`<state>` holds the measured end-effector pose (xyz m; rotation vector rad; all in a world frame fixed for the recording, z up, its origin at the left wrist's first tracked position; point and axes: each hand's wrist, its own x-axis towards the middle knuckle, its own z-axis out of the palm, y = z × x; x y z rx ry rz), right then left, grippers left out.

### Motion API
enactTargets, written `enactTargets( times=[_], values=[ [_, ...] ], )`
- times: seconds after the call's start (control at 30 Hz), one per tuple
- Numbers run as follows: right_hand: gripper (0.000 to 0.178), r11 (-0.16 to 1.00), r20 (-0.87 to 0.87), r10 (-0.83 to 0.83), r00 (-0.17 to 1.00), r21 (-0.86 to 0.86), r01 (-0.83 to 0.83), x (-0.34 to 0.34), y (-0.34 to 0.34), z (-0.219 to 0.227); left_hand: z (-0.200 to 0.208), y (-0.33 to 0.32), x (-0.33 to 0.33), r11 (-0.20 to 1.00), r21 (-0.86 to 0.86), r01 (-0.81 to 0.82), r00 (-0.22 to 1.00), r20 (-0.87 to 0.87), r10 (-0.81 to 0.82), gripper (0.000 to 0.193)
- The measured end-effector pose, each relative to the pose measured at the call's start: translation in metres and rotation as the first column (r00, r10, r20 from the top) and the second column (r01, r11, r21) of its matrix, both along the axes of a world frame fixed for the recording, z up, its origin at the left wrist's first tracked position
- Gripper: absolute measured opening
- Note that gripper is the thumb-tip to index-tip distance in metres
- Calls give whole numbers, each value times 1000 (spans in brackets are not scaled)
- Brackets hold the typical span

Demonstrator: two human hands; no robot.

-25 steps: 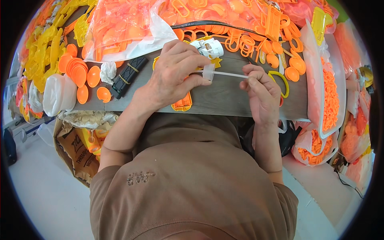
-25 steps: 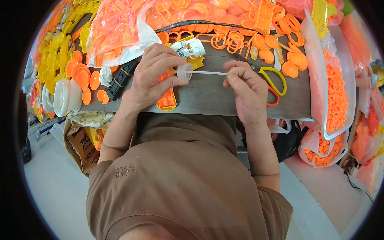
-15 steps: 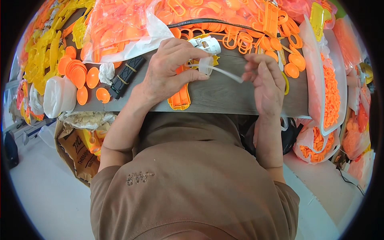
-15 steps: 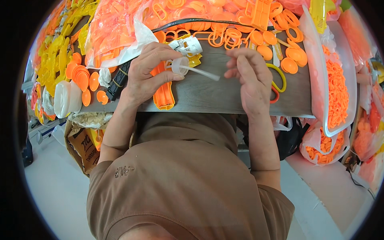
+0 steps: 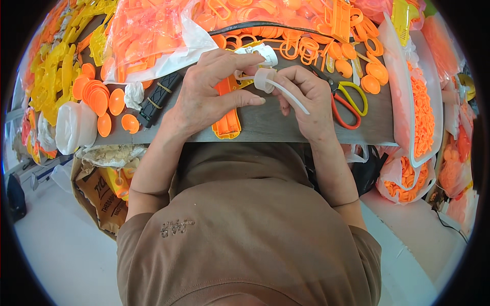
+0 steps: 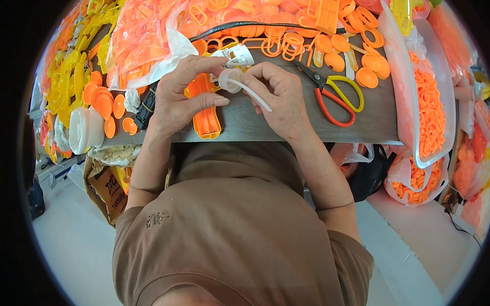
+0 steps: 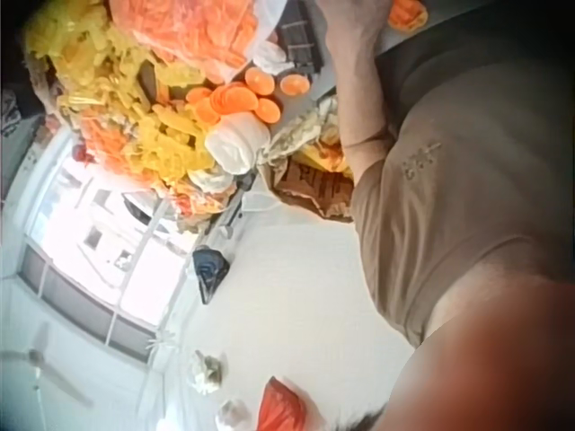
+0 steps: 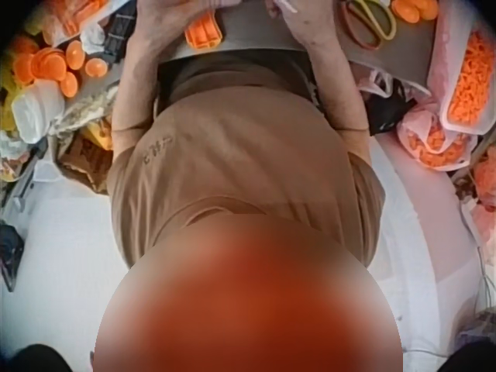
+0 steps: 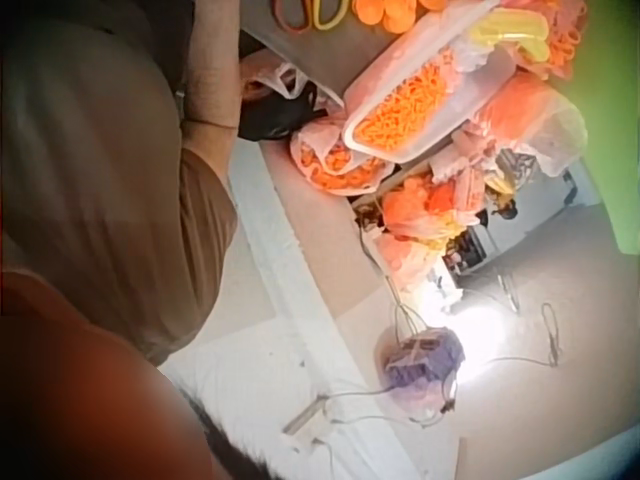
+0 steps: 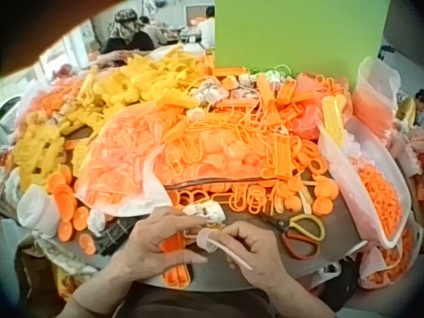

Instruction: Assemble a yellow plastic toy gun or bubble blower by attaching internal components and a cord.

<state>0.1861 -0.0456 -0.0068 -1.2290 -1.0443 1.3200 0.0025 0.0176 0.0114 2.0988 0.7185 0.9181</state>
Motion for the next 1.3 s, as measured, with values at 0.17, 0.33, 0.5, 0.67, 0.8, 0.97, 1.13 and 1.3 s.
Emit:
enactTargets(
  times=[0.17,0.33,0.5,0.67,0.8,0.97,1.13,1.3],
  values=[
    [17,979,288,-120,950,196,64,-7,-11,-11,-6,-1,6,999,45,-3,997,80,0,32],
    [27,972,-56,-233,971,-19,233,1,-15,-21,-10,6,7,985,169,28,999,-41,-21,25],
    [31,979,-338,-127,933,-192,64,-7,-15,-15,-20,6,12,956,294,2,999,-43,11,20],
    [31,984,-439,-135,889,-167,67,-12,-14,-21,-21,11,12,944,328,45,998,-56,-29,20],
    [30,987,-475,-146,868,-131,94,-20,-17,-27,-22,11,11,920,387,62,993,-117,-18,20],
    [27,986,-488,-166,857,-72,150,-27,-19,-29,-23,12,13,905,425,31,992,-126,25,20],
    [29,987,-473,-153,868,-32,157,-30,-21,-31,-25,15,12,916,398,43,993,-119,5,20],
    [30,987,-476,-147,867,-12,160,-32,-23,-32,-24,13,12,910,409,69,985,-175,3,19]
  ],
)
